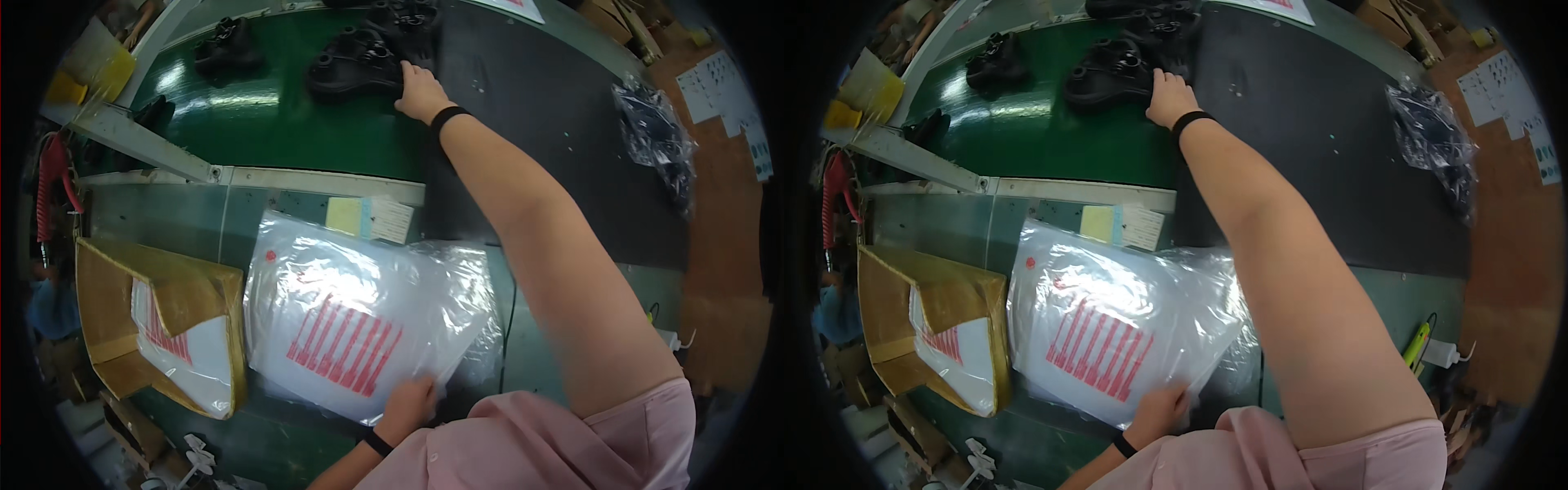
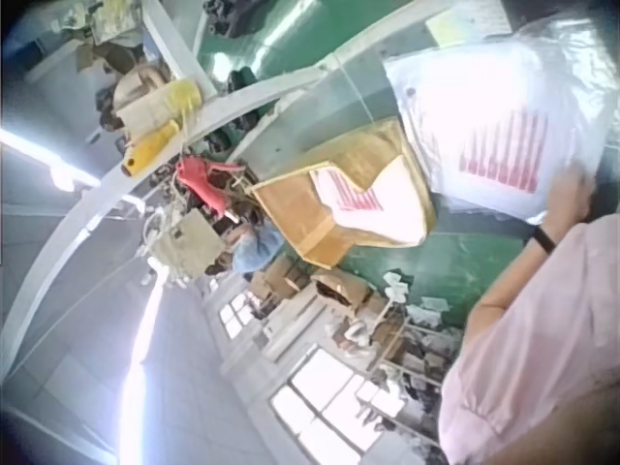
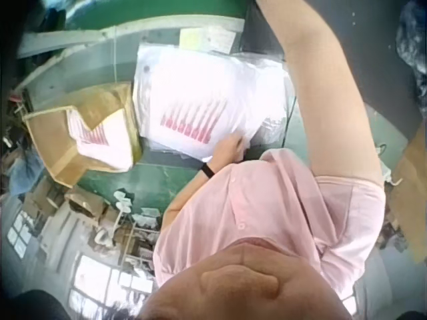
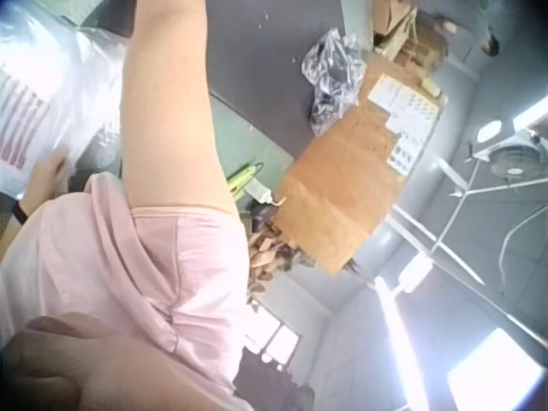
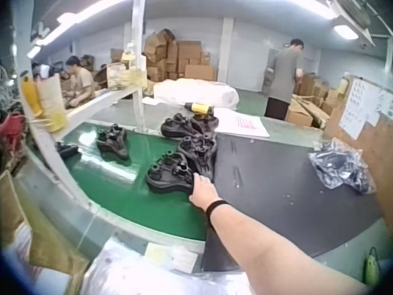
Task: The person repeatedly picks up black bicycle seats from a table, places each into a clear plastic bag, and sets the packaged seat aside. The person handles the seats one at a time, turning them over to inspect the underside before bagging. The process continues with multiple seats throughout the clip.
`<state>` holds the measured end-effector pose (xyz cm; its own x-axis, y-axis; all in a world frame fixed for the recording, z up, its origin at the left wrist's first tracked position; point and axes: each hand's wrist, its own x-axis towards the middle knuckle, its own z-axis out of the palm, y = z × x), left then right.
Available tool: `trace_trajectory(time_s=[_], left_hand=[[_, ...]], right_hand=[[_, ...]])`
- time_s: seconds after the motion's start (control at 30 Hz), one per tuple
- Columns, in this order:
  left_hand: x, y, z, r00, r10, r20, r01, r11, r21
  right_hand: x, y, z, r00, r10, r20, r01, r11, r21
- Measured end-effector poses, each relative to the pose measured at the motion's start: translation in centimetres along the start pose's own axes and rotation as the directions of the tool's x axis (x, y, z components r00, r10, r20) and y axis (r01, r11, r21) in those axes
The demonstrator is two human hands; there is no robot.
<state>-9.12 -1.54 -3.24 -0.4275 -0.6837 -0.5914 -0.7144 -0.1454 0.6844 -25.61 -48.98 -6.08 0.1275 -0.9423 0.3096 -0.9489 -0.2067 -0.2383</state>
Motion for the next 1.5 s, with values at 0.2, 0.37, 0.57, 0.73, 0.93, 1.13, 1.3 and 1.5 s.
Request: trace_trajectory(time_s=[0.2,0.37,0.57,0.73,0.93,1.13,1.3,1.5], left_hand=[[-0.4,-2.7,-1.2,0.98,-0.11,-0.167,0.036,0.919,-0.393],[-1.2,-3.2,-2.9,0.971,-0.181,-0.154,0.085,0.869,-0.487],[-2.4,-1.5,-1.8,0.986,-0.106,-0.127,-0.005,0.751,-0.661],[-0.2,0.9,0.2,0.905,0.163,-0.393,-0.335,0.841,-0.424],[1.4,1.6,2.8,0.968,0.019,-0.249,-0.232,0.435,-0.87],[2.1,0.2,4.3,0.88,-0.005,-0.475,-0.365,0.634,-0.682],[0.9,-2.7,2.9,0.804,-0.191,-0.564,-0.273,0.724,-0.634],[-3.0,1.8,-0.6,0.731,-0.067,-0.679,-0.536,0.56,-0.632]], right_hand=[[0.7,-1.0,0.6,0.991,0.049,0.126,-0.028,0.987,-0.157],[-6.7,0.1,-6.4,0.641,-0.121,0.758,-0.73,0.21,0.651],[-29.9,-2.3,-16.7,0.673,-0.487,0.556,-0.61,-0.791,0.046],[-40.8,-3.0,-23.5,0.75,-0.431,0.501,-0.562,-0.816,0.138],[-45.7,-3.9,-30.0,0.806,-0.196,0.558,-0.574,-0.49,0.656],[-49.5,-4.3,-27.8,0.919,0.23,0.32,-0.389,0.655,0.648],[-52.0,-5.0,-24.7,0.907,0.191,0.376,-0.29,0.93,0.225],[-51.8,-5.1,-25.8,0.848,0.164,0.505,-0.248,0.963,0.105]])
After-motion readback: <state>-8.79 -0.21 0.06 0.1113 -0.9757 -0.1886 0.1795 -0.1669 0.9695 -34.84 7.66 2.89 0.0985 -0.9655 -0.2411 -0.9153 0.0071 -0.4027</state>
